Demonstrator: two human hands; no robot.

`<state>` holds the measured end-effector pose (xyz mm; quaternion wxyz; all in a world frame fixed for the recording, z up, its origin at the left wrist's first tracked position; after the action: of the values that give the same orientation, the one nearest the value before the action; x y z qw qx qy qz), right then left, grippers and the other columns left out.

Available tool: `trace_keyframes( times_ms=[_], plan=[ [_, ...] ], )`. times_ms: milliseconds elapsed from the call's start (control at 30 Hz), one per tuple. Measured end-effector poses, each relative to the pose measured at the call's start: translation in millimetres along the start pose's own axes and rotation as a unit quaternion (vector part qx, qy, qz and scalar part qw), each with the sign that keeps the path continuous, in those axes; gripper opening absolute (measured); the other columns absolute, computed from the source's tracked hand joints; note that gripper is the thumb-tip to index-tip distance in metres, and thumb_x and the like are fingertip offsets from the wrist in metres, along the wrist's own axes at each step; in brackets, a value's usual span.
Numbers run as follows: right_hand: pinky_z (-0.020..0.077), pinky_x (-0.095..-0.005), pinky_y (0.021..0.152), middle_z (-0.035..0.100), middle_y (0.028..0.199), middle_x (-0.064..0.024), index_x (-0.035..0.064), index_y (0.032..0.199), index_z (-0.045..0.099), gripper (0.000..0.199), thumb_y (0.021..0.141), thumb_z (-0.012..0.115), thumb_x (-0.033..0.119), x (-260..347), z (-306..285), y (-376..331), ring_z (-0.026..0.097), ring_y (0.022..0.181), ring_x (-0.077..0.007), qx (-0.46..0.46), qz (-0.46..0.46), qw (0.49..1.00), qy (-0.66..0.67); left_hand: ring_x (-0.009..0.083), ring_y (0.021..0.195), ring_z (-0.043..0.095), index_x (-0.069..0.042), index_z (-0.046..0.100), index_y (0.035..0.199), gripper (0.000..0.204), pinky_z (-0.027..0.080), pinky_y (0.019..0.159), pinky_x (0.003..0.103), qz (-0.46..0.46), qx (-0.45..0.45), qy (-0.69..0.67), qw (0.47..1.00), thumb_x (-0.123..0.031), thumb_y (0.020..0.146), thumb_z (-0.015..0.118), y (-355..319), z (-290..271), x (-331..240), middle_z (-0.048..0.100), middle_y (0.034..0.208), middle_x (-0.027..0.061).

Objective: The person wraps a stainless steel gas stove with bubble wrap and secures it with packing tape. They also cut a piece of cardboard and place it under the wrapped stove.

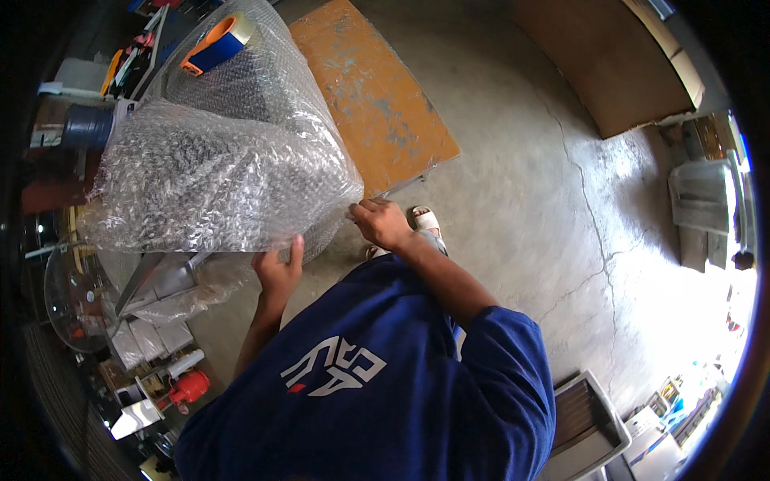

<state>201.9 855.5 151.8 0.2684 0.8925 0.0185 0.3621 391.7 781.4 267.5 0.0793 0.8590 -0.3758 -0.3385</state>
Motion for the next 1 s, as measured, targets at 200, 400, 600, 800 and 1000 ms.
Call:
trace_keyframes(
  times_ms=[200, 400, 600, 800, 1000],
  plan=[
    [0.0543, -0.0435, 0.066, 0.064, 0.081, -0.0121, 0.0048, 0.097, 0.064, 0.015, 0.083, 0.069, 0.007, 7, 4, -3, 0.066, 0.073, -0.0335, -0.052, 0.063, 0.997, 0.013, 0.0381, 0.120, 0.047, -0.009, 0.047, 0.128, 0.062, 0.044, 0.097, 0.051, 0.390, -0.197, 0.104, 0.894, -0.041, 0.081, 0.072, 62, -147, -109, 0.050, 0.124, 0.0171],
    [0.0536, -0.0444, 0.065, 0.064, 0.083, -0.0135, 0.0045, 0.099, 0.064, 0.016, 0.084, 0.070, 0.007, -1, 10, -9, 0.065, 0.074, -0.0355, -0.059, 0.091, 0.994, 0.002, 0.0346, 0.145, 0.037, -0.026, 0.050, 0.148, 0.072, 0.031, 0.117, 0.059, 0.423, 0.108, 0.438, 0.786, -0.021, 0.080, 0.074, 166, -138, -171, 0.046, 0.151, 0.0172],
    [0.0537, -0.0453, 0.065, 0.064, 0.082, -0.0143, 0.0051, 0.100, 0.064, 0.015, 0.087, 0.069, 0.009, 3, 12, -4, 0.066, 0.075, -0.0364, -0.052, 0.073, 0.995, 0.032, 0.0278, 0.099, 0.069, -0.002, 0.074, 0.102, 0.026, 0.054, 0.085, 0.042, 0.446, 0.121, 0.295, 0.836, 0.000, 0.077, 0.069, 176, -152, -176, 0.070, 0.094, 0.0087],
    [0.0540, -0.0459, 0.066, 0.065, 0.084, -0.0154, 0.0061, 0.101, 0.064, 0.016, 0.087, 0.069, 0.011, -7, 10, 3, 0.066, 0.076, -0.0368, -0.025, 0.070, 0.996, 0.040, 0.0343, 0.106, 0.067, -0.003, 0.073, 0.104, 0.039, 0.050, 0.094, 0.043, 0.420, 0.382, 0.254, 0.783, -0.021, 0.070, 0.077, 233, -85, -192, 0.071, 0.100, 0.0106],
    [0.0532, -0.0453, 0.065, 0.063, 0.081, -0.0135, 0.0066, 0.095, 0.059, 0.013, 0.085, 0.067, 0.012, 5, 19, -6, 0.065, 0.075, -0.0346, -0.016, 0.039, 0.996, 0.076, 0.0170, 0.101, 0.069, 0.000, 0.065, 0.122, 0.059, 0.054, 0.084, 0.029, 0.118, 0.674, 0.010, 0.729, -0.046, 0.086, 0.069, 297, -75, -214, 0.073, 0.098, 0.0098]
  ],
)
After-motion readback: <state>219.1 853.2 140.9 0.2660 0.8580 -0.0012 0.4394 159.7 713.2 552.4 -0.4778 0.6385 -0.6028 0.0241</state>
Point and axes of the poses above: each hand's wrist, its own y-axis towards the middle knuckle, its own z-axis out of the palm, x = y × z, the point moved 7 cm from there along y, towards the middle knuckle
